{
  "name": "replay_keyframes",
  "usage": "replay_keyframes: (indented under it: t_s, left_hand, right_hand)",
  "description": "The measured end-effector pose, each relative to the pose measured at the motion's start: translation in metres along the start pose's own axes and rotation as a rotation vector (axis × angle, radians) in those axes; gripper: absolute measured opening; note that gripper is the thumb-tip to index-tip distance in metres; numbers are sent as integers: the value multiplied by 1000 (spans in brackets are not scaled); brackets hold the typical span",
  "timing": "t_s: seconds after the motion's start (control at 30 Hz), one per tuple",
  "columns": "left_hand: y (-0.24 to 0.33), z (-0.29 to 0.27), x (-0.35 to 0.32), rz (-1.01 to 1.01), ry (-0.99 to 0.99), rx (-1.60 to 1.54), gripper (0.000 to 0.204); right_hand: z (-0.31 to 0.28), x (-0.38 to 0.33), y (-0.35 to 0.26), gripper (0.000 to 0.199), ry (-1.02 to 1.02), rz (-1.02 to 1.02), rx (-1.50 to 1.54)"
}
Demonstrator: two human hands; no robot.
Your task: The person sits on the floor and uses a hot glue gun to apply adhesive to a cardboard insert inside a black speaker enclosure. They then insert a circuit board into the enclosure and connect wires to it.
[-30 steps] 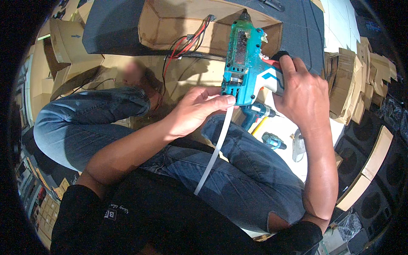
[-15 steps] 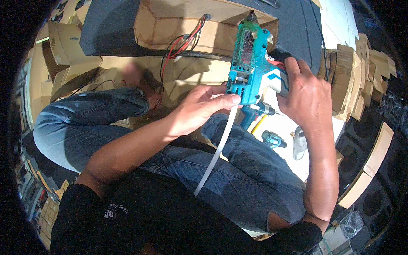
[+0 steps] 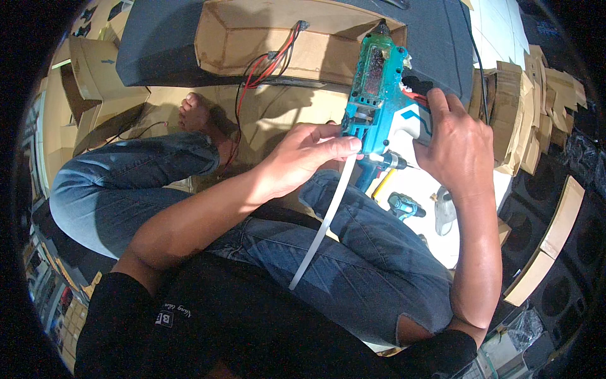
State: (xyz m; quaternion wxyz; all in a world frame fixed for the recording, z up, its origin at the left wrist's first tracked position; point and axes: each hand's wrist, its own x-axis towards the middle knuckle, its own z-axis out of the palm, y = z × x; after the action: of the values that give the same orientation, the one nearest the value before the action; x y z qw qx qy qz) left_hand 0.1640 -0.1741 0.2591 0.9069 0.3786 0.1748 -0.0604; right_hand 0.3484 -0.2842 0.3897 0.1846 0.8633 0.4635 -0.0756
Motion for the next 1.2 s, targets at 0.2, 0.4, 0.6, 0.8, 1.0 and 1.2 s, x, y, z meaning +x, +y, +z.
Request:
replay_keyframes:
  t_s: [0.2,0.4,0.6,0.8,1.0,1.2]
  left_hand:
    - [0,-2,0,8,-18,-43,44]
    - [-1,-1,1,17,-9,-69,43]
    - [-2,-1,0,48,-22,-73,41]
    - [2,-1,-2,43,1,-63,34]
    - [12,-17,-12,-36,79,32,39]
    - [24,-58,-25,-32,196,162,32]
  right_hand:
    - [4,-2,4,51,37,-37,-18]
    - [2,-4,3,55,49,-39,6]
    - [0,-7,4,65,73,-75,3]
    - [-5,-10,0,65,62,-62,-8]
    - [-21,-15,-22,68,-78,-3,17]
    - [-19,-24,-41,75,-79,-68,275]
